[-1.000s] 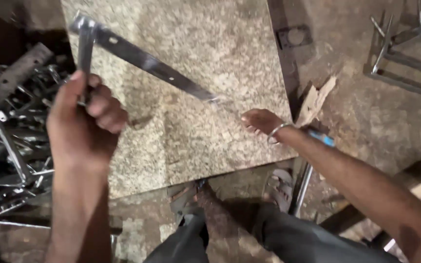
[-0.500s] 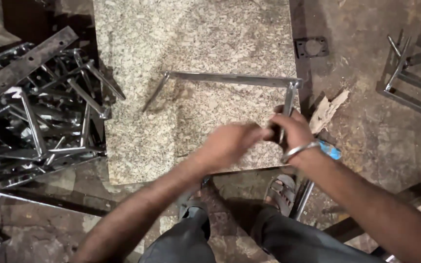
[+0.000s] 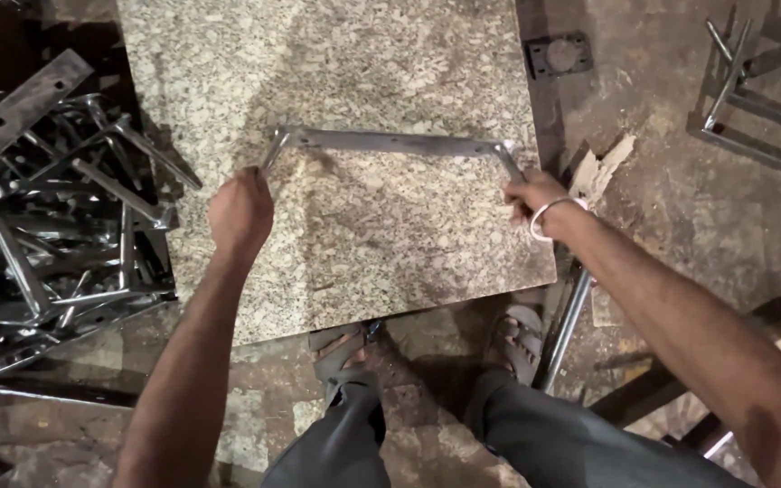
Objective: The person picks up a metal bracket from a pile, places it on a stone slab, and uses a hammer to strike its joints. They then pick up a metal bar, align it with the bracket, and hammer the pieces together before setting the assembly aside.
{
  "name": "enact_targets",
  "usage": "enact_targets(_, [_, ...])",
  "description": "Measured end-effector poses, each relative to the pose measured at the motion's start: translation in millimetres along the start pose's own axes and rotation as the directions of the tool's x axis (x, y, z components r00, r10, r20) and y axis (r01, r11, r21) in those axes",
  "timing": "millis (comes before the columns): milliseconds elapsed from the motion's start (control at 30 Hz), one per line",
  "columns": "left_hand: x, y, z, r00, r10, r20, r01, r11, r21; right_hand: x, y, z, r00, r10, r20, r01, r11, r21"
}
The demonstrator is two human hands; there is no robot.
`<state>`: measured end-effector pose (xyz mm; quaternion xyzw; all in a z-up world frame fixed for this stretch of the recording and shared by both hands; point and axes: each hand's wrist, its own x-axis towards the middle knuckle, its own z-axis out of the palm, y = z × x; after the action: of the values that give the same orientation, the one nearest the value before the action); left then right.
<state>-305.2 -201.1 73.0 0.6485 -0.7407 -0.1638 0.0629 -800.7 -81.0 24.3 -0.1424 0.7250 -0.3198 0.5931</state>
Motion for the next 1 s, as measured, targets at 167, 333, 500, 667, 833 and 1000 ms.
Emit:
enact_targets(167, [-29,-12,11,0.996,-0.069,-0.064,0.051,0.966,-0.253,-47,-56,27,0.99,-0.139,0.015,0.14,0.97,-0.199])
enact_targets(333, [-52,-12,17,0.965,-0.263,0.001,0.221,0.809,-0.544,-30,-31,29,0.972,-0.23,-0.054,0.203,0.929,-0.309])
enact_targets(500, [-59,-25,37,0.942,-0.323,0.095,0.312,0.73,-0.608,-38,-6,22,0.976,-0.206,-0.071,0.168,0.918,-0.36])
enact_targets(667, [-63,-23,33,0.932,-0.335,0.138,0.341,0.684,-0.645,-46,-16,32,0.962,-0.249,-0.11,0.199,0.92,-0.337])
enact_targets(833, [-58,-31,30,0.933,-0.336,0.129,0.291,0.492,-0.82,-21,-31,21,0.935,-0.347,-0.077,0.321,0.918,-0.232])
enact_targets(1000, [-64,-28,24,0.926,-0.332,0.181,0.324,0.45,-0.832,-22,-20,18,0.928,-0.367,-0.064,0.35,0.918,-0.189])
